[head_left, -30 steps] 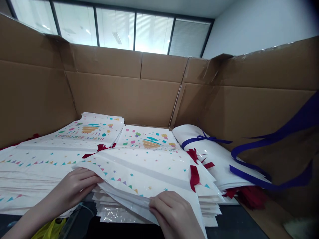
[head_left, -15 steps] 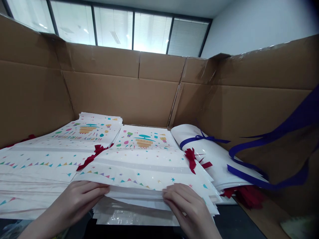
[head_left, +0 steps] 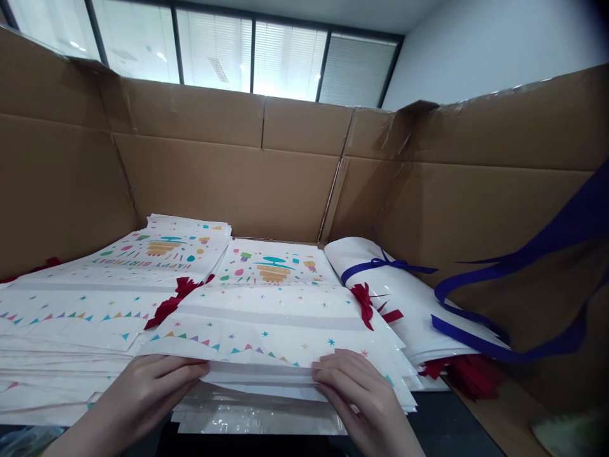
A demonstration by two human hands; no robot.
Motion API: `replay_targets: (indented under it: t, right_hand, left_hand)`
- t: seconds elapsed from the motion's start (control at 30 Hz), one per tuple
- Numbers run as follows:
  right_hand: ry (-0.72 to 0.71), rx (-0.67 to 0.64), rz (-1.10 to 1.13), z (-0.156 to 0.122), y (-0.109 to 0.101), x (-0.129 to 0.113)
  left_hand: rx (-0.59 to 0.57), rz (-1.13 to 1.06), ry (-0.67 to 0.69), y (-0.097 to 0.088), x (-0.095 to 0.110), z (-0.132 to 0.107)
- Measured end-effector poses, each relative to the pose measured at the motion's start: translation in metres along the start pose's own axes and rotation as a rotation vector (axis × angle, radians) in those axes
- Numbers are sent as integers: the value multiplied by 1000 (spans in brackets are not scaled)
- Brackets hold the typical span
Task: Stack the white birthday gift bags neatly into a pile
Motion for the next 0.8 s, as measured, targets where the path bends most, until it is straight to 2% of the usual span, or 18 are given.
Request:
replay_targets:
  t: [0.13, 0.37, 0.47, 0.67, 0.73, 0.8]
  right_hand:
    - [-11, 25, -35, 2, -3, -4]
    - [-37, 13, -131, 8, -5, -13]
    - [-61, -7, -136, 12, 4, -16]
    - [-97, -129, -137, 30, 30, -26]
    - [-90, -151, -128, 36, 36, -30]
    - [-88, -166, -115, 42, 42, -34]
  left_hand:
    - [41, 6, 38, -4, 3, 4]
    - [17, 25, 50, 0, 5, 1]
    - [-23, -7, 22, 4, 7, 2]
    - [-141, -107, 15, 9, 17, 10]
    - [-183, -133, -38, 6, 21, 15]
    - [-272, -164, -113, 3, 23, 21]
Point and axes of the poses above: each hand's wrist, its own z-axis towards the middle knuckle, its own y-axis out of the palm, x = y × z, the point moved 1 cm from there along z, towards the middle knuckle, and after that the axes turned 7 degrees about -x, right-handed, at the moved point
